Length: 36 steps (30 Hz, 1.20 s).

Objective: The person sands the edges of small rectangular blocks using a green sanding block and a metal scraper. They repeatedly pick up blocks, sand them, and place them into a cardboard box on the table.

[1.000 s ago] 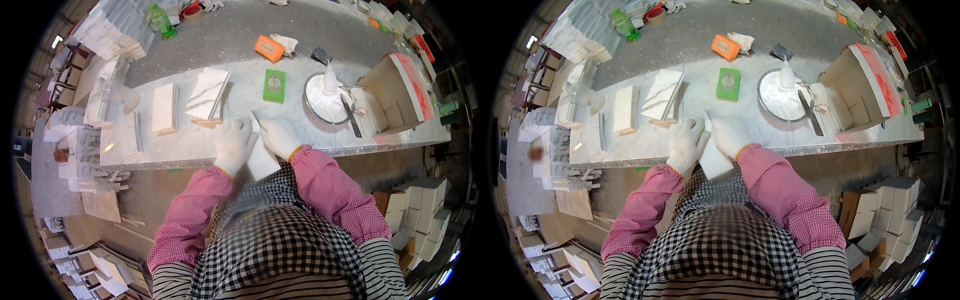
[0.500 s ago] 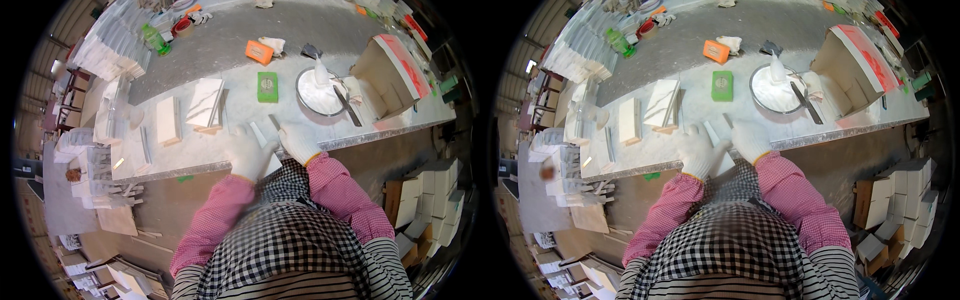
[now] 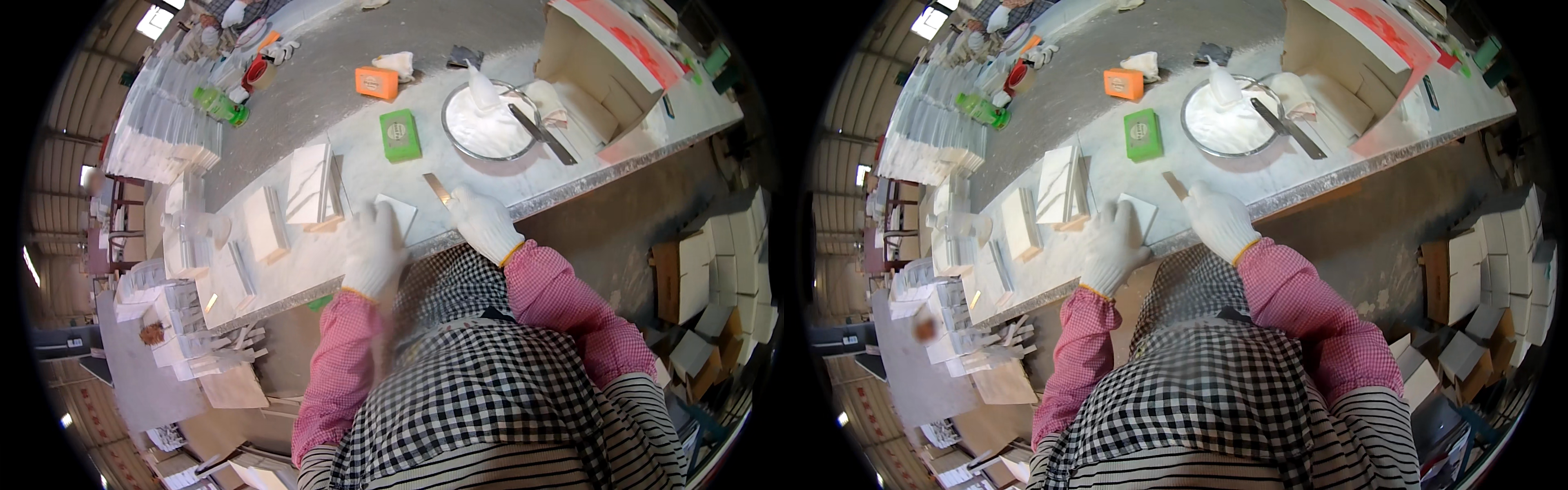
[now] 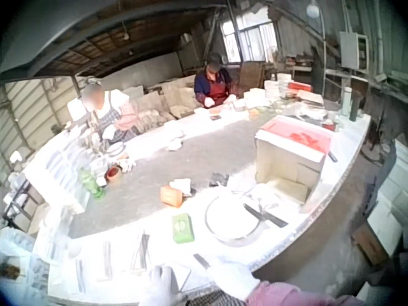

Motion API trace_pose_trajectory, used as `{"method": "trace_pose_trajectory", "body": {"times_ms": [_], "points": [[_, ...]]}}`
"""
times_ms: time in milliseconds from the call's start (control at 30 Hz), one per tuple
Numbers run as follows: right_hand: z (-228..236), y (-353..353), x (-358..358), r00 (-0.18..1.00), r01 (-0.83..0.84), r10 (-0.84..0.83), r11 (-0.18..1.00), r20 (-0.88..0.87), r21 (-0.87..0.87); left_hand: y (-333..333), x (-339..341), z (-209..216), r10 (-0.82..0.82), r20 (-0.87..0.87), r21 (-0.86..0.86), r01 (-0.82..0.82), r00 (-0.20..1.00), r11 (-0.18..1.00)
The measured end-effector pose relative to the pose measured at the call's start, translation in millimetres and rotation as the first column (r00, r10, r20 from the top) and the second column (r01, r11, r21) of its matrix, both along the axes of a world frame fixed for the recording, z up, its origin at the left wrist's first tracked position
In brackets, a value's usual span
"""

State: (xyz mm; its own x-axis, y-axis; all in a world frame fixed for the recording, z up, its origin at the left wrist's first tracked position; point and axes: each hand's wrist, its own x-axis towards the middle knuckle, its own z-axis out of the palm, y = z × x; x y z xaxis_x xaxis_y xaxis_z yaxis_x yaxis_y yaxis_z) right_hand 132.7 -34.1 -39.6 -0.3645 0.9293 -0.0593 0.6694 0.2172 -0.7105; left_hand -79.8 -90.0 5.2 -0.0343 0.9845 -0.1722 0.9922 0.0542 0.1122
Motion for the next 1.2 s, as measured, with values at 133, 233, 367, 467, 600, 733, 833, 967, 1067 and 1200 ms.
{"method": "trace_pose_trajectory", "body": {"times_ms": [133,233,367,467,600,733,833,967,1067,1200], "points": [[4.1,-8.6,-2.5,0.991,-0.048,0.057,0.996,-0.118,0.074,-16.1,-5.3,4.1,0.035,-0.008,0.017,-0.035,0.999,0.999],[8.7,-6.9,-9.6,0.995,-0.099,0.099,0.994,0.001,0.053,-18.5,-4.8,3.0,0.038,-0.016,0.013,-0.038,0.999,0.999],[9.6,-2.2,-21.2,0.984,-0.136,0.12,0.983,0.134,0.12,-19.7,-2.3,4.1,0.028,-0.059,0.019,-0.027,0.998,0.999],[0.5,0.3,-25.0,0.978,-0.177,0.151,0.966,0.144,0.187,-19.7,-1.5,4.8,0.035,-0.071,0.01,-0.034,0.997,0.999],[-0.9,3.3,-24.9,0.974,-0.208,0.175,0.941,0.144,0.267,-16.0,3.7,12.5,0.05,-0.052,-0.047,-0.053,0.997,0.998],[0.3,10.0,-27.5,0.957,-0.197,0.156,0.968,0.243,0.154,-16.6,-0.3,7.8,0.055,-0.045,-0.012,-0.056,0.997,0.998],[18.0,8.5,-27.6,0.971,-0.118,0.097,0.989,0.219,0.086,-19.5,-8.5,3.7,0.048,0.08,0.062,-0.053,0.996,0.997],[28.2,4.0,-22.7,0.999,-0.035,0.035,0.987,-0.002,0.154,-31.7,-20.4,2.4,0.003,0.256,0.235,-0.065,0.967,0.97],[37.3,1.2,-23.4,0.994,-0.034,0.044,0.994,-0.101,0.105,-42.6,-30.2,-7.1,-0.053,0.396,0.354,-0.1,0.917,0.93],[50.7,-0.5,-24.0,0.871,-0.159,0.044,0.968,-0.489,-0.196,-49.6,-32.7,9.0,-0.04,0.545,0.28,-0.136,0.838,0.95]]}}
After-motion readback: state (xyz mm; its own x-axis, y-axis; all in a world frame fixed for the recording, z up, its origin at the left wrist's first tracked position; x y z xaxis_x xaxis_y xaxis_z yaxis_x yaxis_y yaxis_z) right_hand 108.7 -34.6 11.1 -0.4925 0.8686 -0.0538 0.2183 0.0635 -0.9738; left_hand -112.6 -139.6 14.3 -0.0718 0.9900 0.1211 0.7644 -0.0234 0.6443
